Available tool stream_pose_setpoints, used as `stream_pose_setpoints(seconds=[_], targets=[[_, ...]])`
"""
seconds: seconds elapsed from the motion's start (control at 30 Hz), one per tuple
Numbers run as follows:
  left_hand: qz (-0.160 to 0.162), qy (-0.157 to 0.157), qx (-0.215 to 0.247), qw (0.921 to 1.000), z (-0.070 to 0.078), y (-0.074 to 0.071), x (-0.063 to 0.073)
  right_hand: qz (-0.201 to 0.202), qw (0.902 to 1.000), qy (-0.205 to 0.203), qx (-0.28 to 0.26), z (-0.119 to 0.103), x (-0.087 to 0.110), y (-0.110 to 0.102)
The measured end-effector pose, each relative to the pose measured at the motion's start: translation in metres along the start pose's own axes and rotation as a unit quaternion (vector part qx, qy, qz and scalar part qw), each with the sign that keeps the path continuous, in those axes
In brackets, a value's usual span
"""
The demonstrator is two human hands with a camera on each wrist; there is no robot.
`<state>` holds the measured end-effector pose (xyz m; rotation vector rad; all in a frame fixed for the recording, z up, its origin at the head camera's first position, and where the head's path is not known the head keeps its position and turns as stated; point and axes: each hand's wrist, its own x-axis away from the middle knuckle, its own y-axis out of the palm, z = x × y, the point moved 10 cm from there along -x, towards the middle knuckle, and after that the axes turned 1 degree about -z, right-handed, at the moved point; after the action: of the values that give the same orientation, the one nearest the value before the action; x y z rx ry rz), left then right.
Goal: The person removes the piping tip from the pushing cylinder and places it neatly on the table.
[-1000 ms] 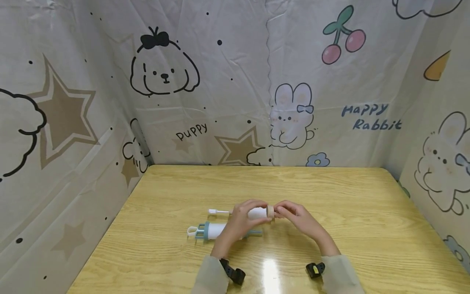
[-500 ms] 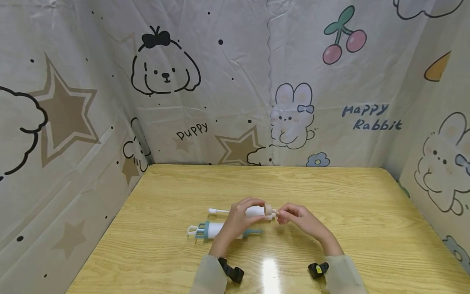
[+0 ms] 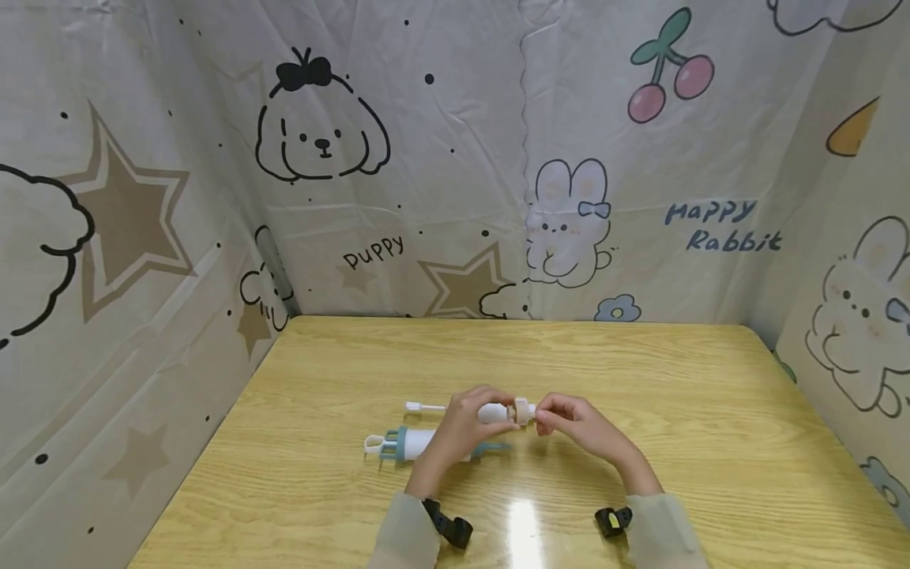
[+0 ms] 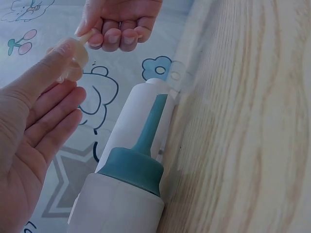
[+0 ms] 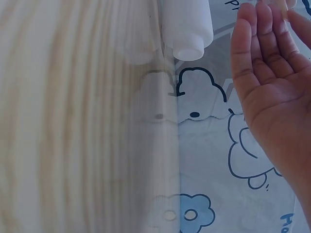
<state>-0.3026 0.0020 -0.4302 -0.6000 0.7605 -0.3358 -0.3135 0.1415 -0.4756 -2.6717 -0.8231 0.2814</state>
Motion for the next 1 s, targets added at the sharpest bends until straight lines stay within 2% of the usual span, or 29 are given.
stream_pose_setpoints(seconds=[0.17,0.33,0.47,0.6,0.73,1.0], targets=[[-0.002,0.012,-0.011,0.9999,0.000,0.002,0.001,-0.005,1.0000,-0.003,0.004,-0.002,-0.001,0.003],[0.009,0.042,-0.027,0.9987,0.005,0.000,0.001,-0.011,0.9999,-0.003,0.001,0.000,-0.002,0.004],[0.020,0.054,-0.041,0.9975,0.008,-0.003,0.002,-0.012,0.9999,-0.004,0.003,0.001,-0.002,0.005],[0.034,0.048,-0.050,0.9970,0.008,-0.005,0.003,0.017,0.9998,0.003,0.005,0.000,-0.003,0.003],[0.044,0.028,-0.058,0.9970,0.005,-0.005,0.003,0.054,0.9984,0.008,0.014,-0.005,-0.006,0.003],[0.053,0.006,-0.071,0.9961,0.003,-0.004,0.003,0.072,0.9973,0.003,0.009,-0.013,-0.009,0.008]])
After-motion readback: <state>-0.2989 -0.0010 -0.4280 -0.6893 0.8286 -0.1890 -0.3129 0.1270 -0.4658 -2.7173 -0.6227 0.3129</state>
